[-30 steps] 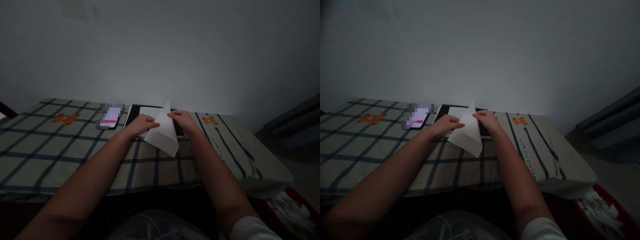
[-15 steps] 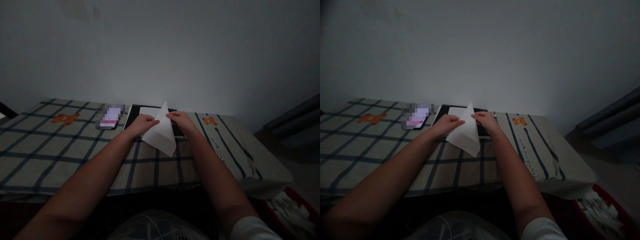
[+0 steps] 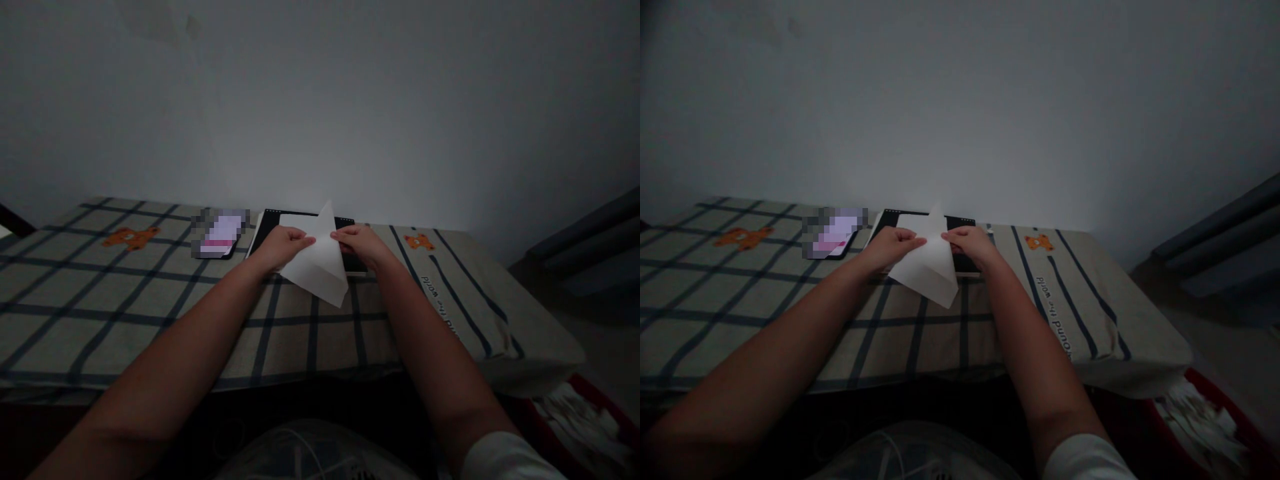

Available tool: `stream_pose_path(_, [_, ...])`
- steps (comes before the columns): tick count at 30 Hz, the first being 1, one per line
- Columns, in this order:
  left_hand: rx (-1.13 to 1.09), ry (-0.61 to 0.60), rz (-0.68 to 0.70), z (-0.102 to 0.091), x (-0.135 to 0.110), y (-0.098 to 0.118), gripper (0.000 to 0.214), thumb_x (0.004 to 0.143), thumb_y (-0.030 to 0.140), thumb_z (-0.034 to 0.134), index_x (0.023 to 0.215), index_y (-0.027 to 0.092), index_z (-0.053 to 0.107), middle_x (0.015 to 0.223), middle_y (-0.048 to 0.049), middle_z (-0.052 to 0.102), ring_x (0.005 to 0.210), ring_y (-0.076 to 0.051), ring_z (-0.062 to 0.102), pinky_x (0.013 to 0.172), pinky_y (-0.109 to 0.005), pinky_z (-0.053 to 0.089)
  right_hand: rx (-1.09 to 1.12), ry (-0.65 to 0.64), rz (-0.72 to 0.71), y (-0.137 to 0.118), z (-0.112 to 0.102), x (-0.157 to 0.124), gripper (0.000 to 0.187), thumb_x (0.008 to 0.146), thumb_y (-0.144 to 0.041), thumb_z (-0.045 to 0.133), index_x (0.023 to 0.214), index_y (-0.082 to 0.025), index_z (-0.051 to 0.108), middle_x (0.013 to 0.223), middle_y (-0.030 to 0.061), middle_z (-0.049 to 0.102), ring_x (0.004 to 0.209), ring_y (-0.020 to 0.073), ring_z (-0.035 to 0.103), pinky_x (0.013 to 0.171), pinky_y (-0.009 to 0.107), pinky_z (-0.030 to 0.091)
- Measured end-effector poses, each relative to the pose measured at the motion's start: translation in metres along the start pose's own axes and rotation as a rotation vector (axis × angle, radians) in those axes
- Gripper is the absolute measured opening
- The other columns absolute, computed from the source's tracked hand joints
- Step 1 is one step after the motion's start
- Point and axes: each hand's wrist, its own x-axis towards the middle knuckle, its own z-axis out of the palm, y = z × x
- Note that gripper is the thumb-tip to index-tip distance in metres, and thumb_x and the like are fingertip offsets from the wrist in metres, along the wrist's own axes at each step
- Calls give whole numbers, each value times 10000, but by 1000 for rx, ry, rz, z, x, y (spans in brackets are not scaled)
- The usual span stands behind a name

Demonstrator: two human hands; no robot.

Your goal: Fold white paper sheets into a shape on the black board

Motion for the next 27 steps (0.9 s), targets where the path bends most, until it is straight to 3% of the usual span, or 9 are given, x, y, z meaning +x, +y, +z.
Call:
stream_pose_path(6, [-32,2,-9,0,2,-2,291,748,431,679,751,142,712,648,-27,655,546,-125,529,502,-237,338,-130,125,-90,0,2,1,134,727,-294,729,731,-162,708,763,52,690,674,136,562,656,306,474])
stream_pose_path(11, [-2,47,22,-3,5,-5,312,745,449,676,755,140,717,675,-30,667,571,-125,535,524,-236,352,-23,33,-31,4,1,4,162,707,-304,746,812,-181,734,864,62,719,752,149,598,692,303,492])
stream_pose_path(14, [0,58,21,-4,5,-4,340,732,473,682,765,137,722,683,-29,669,586,-128,539,532,-235,361,-55,57,-30,4,0,3,168,690,-319,754,776,-176,727,817,52,707,725,144,585,680,300,475])
stream_pose_path(19, [-83,-35,-24,-4,2,-2,374,675,491,730,786,134,723,690,-34,671,581,-137,554,525,-240,364,-121,111,-59,1,-3,1,180,687,-324,745,758,-159,723,751,46,684,635,129,530,629,299,418])
stream_pose_path(27, [10,-112,-5,-8,2,-6,329,676,476,732,710,150,702,607,-17,613,534,-120,504,483,-231,306,-85,186,-78,-3,-5,0,192,685,-313,732,789,-151,720,833,71,720,702,145,576,675,296,444])
